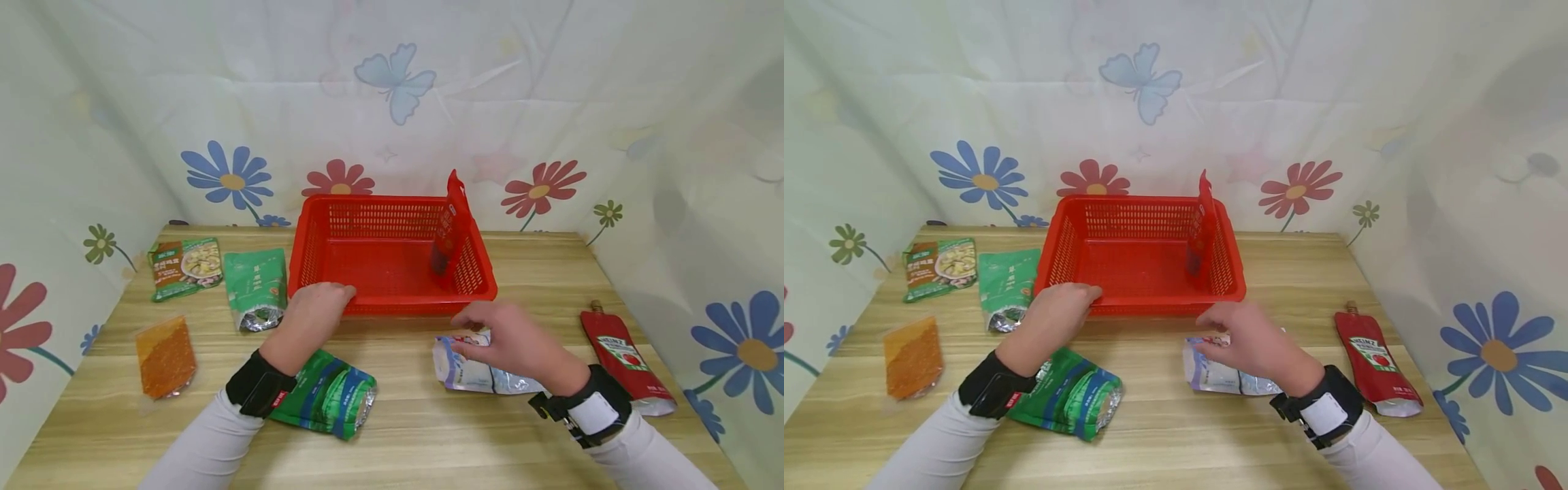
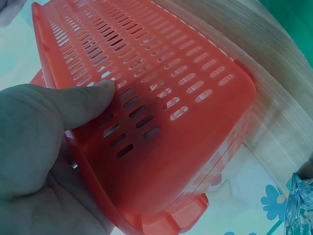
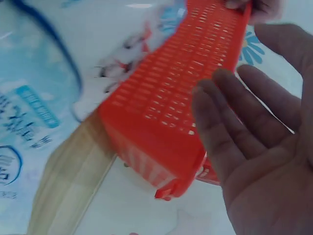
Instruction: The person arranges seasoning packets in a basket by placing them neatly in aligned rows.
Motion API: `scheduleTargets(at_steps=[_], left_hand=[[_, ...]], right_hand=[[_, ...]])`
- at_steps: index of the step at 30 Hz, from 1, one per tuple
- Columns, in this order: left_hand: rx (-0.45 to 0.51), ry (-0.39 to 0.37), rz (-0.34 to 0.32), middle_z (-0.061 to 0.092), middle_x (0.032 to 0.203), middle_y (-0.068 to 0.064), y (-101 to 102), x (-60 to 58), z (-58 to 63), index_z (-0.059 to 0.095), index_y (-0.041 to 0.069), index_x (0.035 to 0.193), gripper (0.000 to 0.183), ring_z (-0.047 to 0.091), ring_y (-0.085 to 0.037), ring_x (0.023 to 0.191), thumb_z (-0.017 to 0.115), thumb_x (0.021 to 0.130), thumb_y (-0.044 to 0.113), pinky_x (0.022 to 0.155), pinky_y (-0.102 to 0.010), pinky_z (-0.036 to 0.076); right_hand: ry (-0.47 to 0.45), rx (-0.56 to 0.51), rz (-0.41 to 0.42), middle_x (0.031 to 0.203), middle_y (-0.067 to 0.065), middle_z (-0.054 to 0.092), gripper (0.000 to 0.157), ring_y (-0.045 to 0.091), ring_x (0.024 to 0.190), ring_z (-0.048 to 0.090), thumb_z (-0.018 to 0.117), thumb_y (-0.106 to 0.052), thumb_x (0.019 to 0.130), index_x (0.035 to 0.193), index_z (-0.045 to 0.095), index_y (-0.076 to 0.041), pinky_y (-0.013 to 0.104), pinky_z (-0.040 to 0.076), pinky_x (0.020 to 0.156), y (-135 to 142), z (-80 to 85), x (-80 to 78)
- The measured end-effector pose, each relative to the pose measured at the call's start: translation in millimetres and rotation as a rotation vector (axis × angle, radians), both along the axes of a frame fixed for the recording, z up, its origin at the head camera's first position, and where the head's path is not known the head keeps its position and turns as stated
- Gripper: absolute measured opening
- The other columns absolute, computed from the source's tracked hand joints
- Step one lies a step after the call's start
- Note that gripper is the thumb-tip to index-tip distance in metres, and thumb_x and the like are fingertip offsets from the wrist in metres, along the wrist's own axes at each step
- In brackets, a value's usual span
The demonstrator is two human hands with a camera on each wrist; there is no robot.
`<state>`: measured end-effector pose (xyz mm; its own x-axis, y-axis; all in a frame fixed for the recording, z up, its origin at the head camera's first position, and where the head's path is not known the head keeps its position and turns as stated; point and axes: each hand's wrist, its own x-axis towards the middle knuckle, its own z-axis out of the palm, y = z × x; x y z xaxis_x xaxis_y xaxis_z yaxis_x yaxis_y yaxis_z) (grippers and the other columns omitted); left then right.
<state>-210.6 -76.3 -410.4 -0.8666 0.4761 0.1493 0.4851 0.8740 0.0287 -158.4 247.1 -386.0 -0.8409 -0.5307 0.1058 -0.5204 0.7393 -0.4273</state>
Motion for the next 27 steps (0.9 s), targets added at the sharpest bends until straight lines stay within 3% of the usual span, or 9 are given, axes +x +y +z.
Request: scheduleTargets(at_steps=[4,12,20,27], left_hand=[[0.007,-0.005,0.002,0.077,0.094,-0.004,0,0.5,1.3,0.074,0.015,0.110,0.025,0.071,-0.021,0.082,0.081,0.086,0.009,0.073,-0.041,0.063],[0.016,-0.010,0.009,0.078,0.096,-0.004,-1,1.6,1.6,0.074,0.016,0.112,0.026,0.072,-0.022,0.083,0.080,0.088,0.008,0.073,-0.041,0.063],[0.035,-0.014,0.019,0.078,0.097,-0.005,-3,2.5,1.6,0.075,0.014,0.113,0.028,0.071,-0.022,0.082,0.081,0.086,0.010,0.074,-0.040,0.063],[0.038,-0.006,0.005,0.078,0.094,-0.005,-1,1.3,0.7,0.075,0.014,0.110,0.023,0.071,-0.022,0.080,0.079,0.088,0.008,0.071,-0.039,0.062]], right_hand=[[-0.065,0.101,0.016,0.110,-0.005,0.073,0.040,0.016,0.099,0.067,0.086,-0.032,0.084,0.119,0.072,-0.019,0.040,0.061,0.088,1,-7.5,4.4],[-0.150,0.267,-0.043,0.129,0.001,0.064,0.068,0.016,0.111,0.059,0.090,-0.038,0.077,0.134,0.063,-0.013,0.044,0.056,0.101,8,-27.7,8.7],[-0.159,0.263,-0.073,0.133,0.002,0.059,0.080,0.015,0.110,0.056,0.092,-0.044,0.073,0.139,0.058,-0.013,0.040,0.056,0.097,15,-43.1,4.7],[-0.182,0.264,-0.083,0.138,0.006,0.056,0.089,0.021,0.117,0.055,0.094,-0.044,0.068,0.142,0.055,-0.012,0.046,0.053,0.102,22,-51.7,4.2]])
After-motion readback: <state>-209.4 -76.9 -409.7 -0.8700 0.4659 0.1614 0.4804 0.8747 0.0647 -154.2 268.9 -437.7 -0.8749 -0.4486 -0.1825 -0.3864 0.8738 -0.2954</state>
